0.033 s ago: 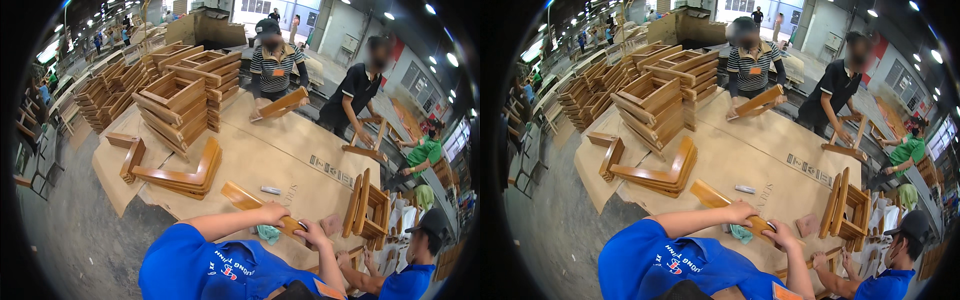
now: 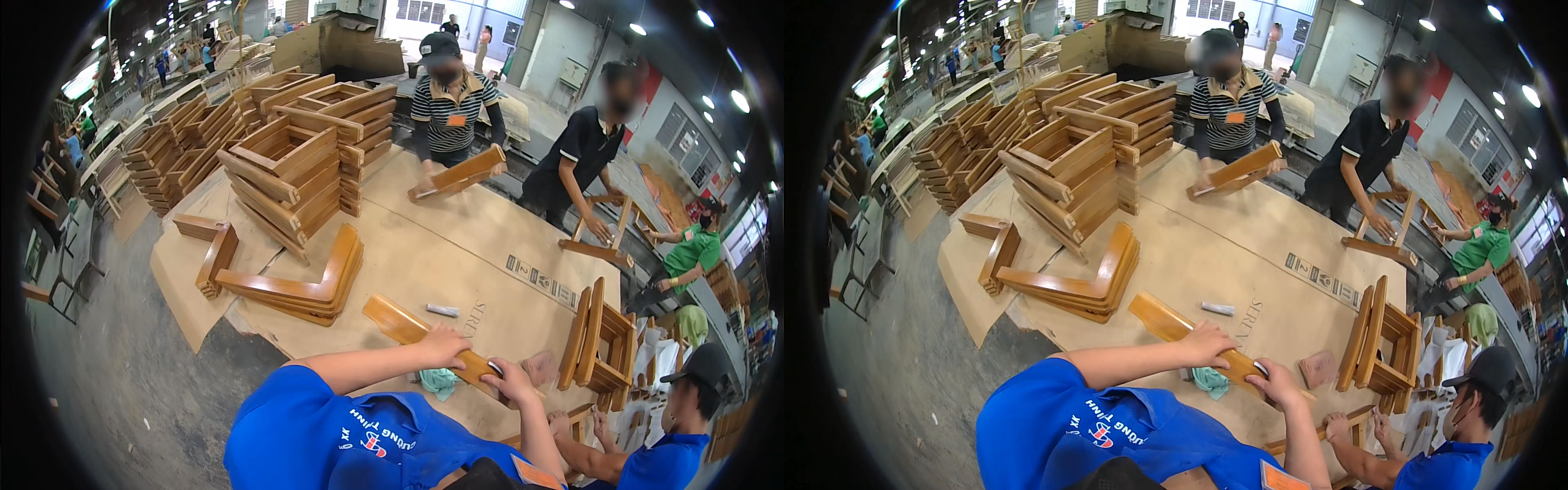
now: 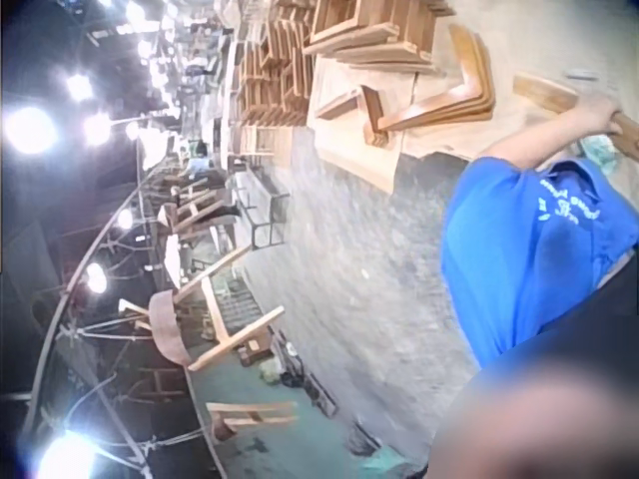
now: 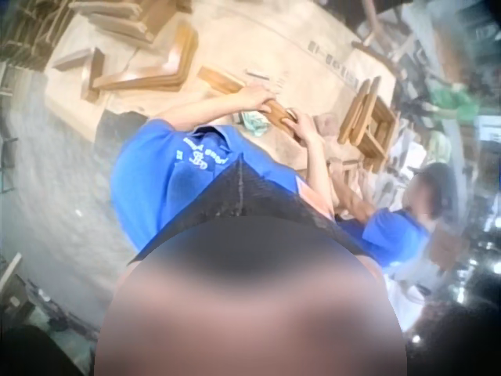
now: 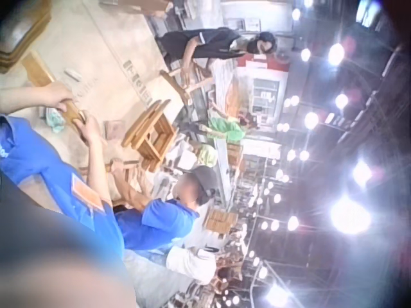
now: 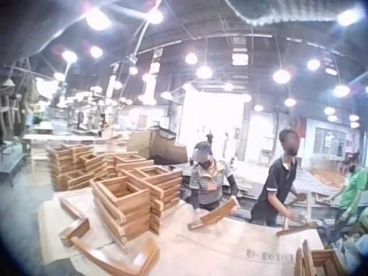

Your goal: The person wipes wooden chair parts with a cloth on a workbench, handling each piece one at a time and placing them into a stack. The person also picks up and wipes additional chair frames and legs, repeating the same wiping motion across multiple items.

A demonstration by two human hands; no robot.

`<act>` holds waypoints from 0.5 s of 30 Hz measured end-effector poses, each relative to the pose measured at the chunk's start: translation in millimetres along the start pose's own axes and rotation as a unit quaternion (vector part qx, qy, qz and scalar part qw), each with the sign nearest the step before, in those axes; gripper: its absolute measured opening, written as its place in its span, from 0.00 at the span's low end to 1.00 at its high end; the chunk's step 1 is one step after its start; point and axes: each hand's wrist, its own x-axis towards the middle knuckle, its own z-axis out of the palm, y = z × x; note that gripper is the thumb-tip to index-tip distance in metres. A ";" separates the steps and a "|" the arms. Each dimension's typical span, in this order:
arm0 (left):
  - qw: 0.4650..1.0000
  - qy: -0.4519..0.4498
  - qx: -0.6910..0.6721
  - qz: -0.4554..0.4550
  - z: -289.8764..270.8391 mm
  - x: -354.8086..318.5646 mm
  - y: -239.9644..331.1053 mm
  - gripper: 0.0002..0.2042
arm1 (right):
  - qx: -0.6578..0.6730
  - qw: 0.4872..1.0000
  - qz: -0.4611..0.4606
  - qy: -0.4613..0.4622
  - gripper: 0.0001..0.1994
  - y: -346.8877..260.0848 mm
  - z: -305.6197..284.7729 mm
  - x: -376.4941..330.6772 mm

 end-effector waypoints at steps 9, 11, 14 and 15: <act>0.950 0.173 0.230 0.119 5.9 -13.5 -33.4 0.51 | -0.152 0.979 -0.041 0.127 0.19 3.7 7.9 20.0; 0.947 0.233 0.195 0.104 1.6 3.9 -37.5 0.52 | -0.226 0.960 -0.037 0.159 0.20 -5.4 18.1 42.8; 0.959 0.202 0.183 0.081 -1.8 17.8 -42.9 0.53 | -0.239 0.959 -0.070 0.137 0.22 -21.8 33.6 82.3; 0.958 0.207 0.183 0.081 -2.5 20.7 -44.1 0.53 | -0.245 0.957 -0.081 0.134 0.22 -24.5 34.8 89.9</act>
